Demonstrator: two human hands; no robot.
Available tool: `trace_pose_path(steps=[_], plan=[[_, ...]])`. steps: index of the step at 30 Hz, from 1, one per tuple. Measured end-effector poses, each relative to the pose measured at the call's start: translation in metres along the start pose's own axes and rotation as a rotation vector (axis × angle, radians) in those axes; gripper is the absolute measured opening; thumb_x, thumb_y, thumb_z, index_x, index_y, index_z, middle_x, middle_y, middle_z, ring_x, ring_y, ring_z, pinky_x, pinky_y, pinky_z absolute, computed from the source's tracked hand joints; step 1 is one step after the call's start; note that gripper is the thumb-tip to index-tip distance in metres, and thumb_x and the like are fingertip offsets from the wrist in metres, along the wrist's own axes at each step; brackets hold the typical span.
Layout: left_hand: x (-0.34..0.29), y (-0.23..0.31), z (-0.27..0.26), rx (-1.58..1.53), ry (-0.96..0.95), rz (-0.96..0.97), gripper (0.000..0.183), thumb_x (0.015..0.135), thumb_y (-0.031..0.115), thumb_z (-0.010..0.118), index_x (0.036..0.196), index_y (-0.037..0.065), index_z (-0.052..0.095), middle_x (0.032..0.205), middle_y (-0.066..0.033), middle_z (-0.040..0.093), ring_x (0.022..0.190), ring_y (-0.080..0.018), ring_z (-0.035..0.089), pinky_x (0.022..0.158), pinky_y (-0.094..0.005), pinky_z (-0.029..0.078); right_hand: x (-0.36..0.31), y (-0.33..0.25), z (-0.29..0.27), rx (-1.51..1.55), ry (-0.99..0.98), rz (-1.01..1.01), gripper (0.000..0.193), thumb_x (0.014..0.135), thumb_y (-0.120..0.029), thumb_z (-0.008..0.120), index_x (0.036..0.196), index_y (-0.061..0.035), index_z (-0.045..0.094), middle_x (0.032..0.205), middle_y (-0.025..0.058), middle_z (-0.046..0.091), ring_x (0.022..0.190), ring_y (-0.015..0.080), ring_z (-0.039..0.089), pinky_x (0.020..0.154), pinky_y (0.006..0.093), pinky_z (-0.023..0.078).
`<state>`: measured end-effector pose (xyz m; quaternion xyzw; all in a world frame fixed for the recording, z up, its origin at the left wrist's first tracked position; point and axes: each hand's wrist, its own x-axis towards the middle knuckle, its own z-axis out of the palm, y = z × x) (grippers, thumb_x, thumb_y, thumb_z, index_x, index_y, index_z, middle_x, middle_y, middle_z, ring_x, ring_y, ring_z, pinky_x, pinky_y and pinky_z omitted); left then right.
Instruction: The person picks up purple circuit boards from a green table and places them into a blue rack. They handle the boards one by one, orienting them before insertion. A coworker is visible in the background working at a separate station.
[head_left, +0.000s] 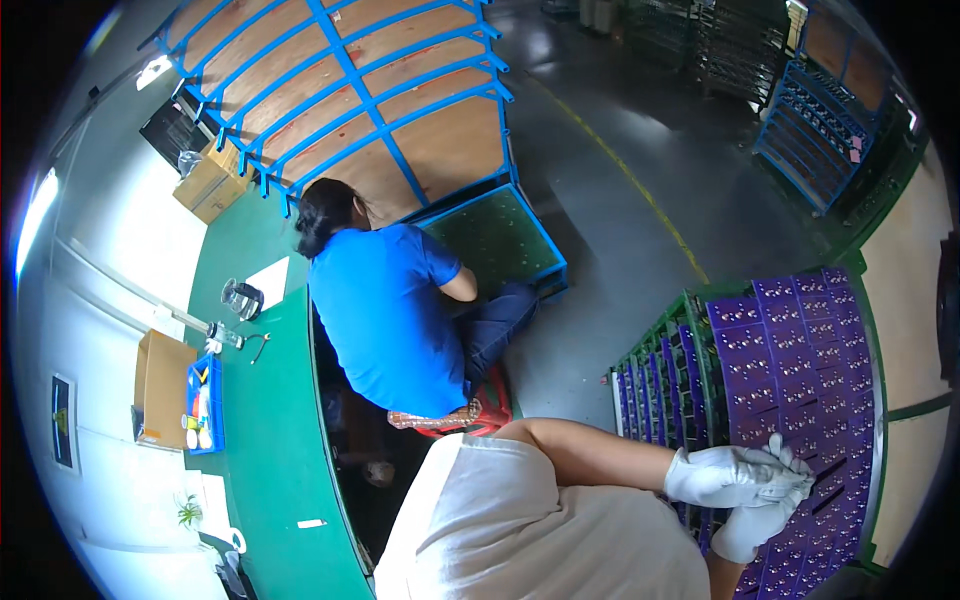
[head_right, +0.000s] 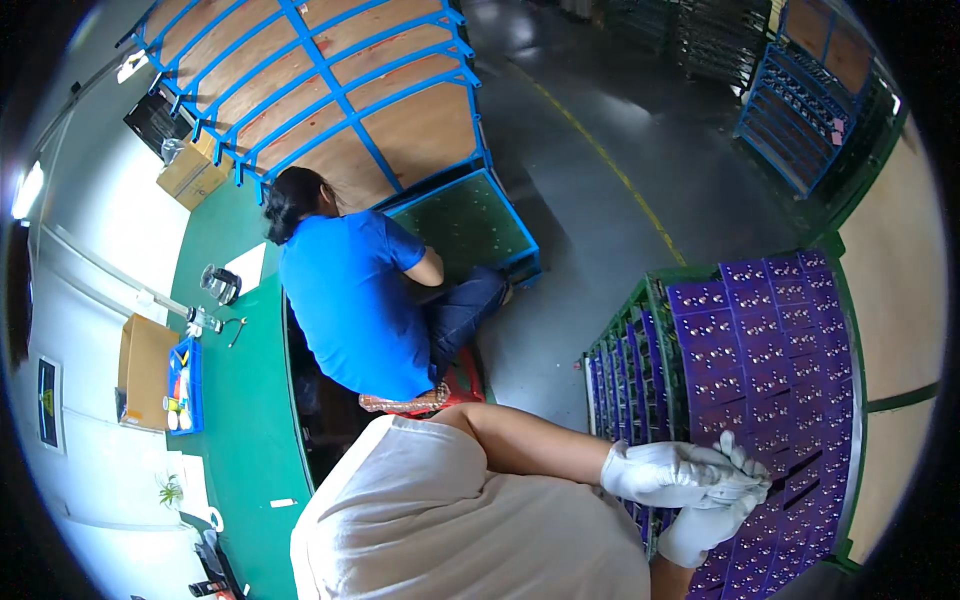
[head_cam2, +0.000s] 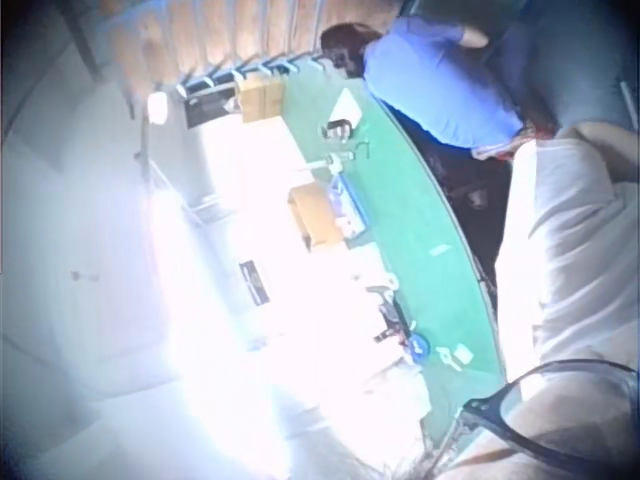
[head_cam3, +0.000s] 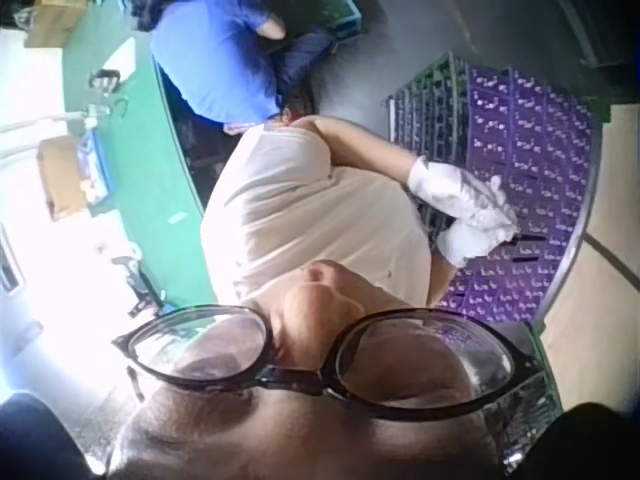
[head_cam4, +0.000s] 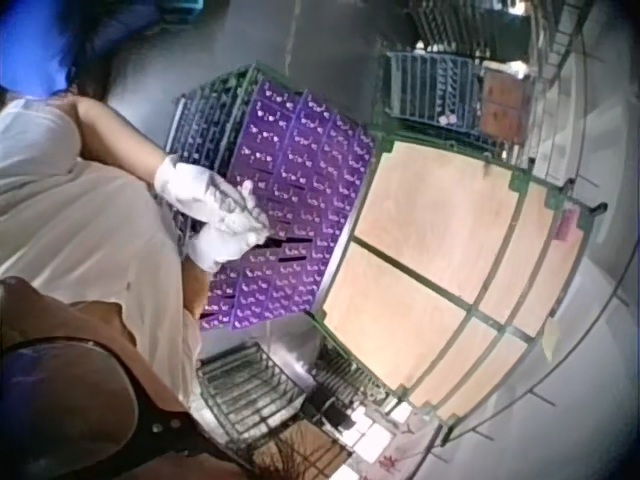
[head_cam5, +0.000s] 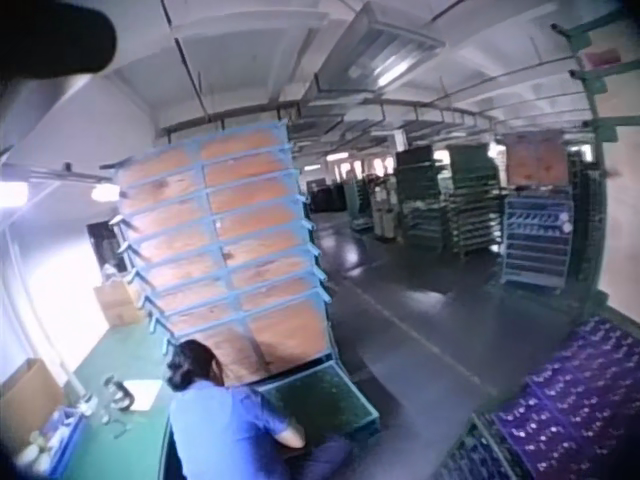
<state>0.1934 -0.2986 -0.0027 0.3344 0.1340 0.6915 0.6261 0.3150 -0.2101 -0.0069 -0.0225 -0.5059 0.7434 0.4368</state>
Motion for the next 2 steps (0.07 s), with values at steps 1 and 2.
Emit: trace_pose_path(steps=[1,2], plan=[[-0.013,0.015,0.001,0.166,-0.023,0.031,0.047,0.098,0.027,0.056,0.135,0.000,0.047,0.134,-0.0103,0.053,0.124,-0.0183,0.048,0.105,-0.0286,0.036,-0.011,0.020,-0.026,-0.513,0.121,0.004,0.054,0.100,-0.043,0.032,0.135,-0.0020,0.037,0.125,0.0163,0.051,0.120,0.0355,0.051,0.106,0.0490,0.039],[-0.027,0.023,-0.004,0.158,-0.027,-0.014,0.055,0.096,0.029,0.058,0.141,0.002,0.042,0.136,-0.0100,0.051,0.125,-0.0177,0.047,0.108,-0.0302,0.032,-0.010,0.028,-0.017,-0.505,0.116,0.012,0.054,0.100,-0.043,0.032,0.135,-0.0020,0.037,0.125,0.0163,0.051,0.120,0.0355,0.051,0.106,0.0490,0.039]])
